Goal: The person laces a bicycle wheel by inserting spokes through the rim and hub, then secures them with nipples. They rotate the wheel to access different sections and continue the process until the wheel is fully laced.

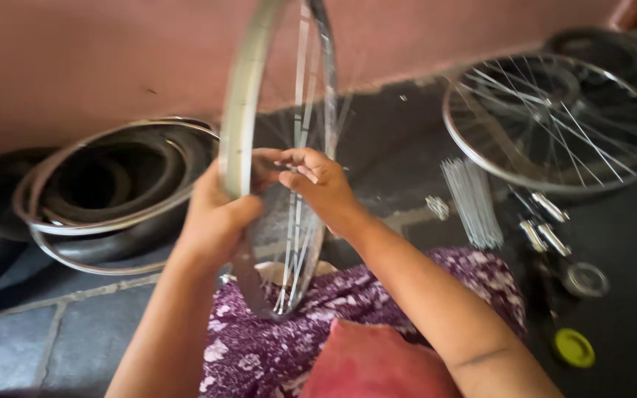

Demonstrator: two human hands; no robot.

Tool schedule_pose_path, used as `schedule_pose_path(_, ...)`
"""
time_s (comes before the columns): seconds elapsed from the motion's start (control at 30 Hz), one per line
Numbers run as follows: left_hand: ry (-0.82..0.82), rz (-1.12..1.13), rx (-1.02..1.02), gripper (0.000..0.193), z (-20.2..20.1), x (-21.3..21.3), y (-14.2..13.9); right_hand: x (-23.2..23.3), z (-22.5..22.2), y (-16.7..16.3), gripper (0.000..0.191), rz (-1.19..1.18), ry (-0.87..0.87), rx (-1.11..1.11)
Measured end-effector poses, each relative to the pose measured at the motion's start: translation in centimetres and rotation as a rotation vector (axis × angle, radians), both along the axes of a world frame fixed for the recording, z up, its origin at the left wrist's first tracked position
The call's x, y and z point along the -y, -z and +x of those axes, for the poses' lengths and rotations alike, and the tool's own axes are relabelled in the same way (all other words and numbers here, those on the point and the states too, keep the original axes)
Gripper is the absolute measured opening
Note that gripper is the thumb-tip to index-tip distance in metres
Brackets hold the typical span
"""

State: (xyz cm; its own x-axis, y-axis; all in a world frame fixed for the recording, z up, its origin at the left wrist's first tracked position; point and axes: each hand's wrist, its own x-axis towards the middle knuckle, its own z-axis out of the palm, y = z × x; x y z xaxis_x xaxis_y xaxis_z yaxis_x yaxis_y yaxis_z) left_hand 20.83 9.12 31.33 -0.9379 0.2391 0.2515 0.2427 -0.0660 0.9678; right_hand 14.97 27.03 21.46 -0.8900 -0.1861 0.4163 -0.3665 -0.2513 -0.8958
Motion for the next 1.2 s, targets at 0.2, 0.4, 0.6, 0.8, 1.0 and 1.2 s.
schedule_pose_path(0.2, -0.190, -0.049, -0.041, 0.042, 4.0, 1.6, 3.2, -6.8, -3.5, 13.3, 0.032, 0.242, 0.286, 0.168)
schedule_pose_path(0.4, -0.227, -0.114, -0.100, 0.037, 4.6, 2.0, 5.3, -23.1, -8.0, 26.8, 0.030, 0.647, 0.676, 0.319)
schedule_pose_path(0.6, -0.175, -0.001, -0.053, 0.042, 0.1, 2.5, 5.3, -33.0, -8.6, 32.0, 0.019, 1.033, 0.640, 1.053)
schedule_pose_path(0.8, -0.039, 0.127, -0.023, 0.052, -5.7, 4.1, 4.1, -31.8, -12.9, 32.9, 0.036, 1.445, 0.654, 0.879)
schedule_pose_path(1.0, -0.028, 0.077, 0.017, 0.057, -9.0, 5.8, 3.0, -30.9, -15.3, 32.5, 0.030, 1.517, 0.641, 0.929)
schedule_pose_path(1.2, 0.003, 0.081, 0.011, 0.055, -9.7, 6.4, 3.0, -31.0, -16.2, 32.3, 0.027, 1.510, 0.661, 0.943)
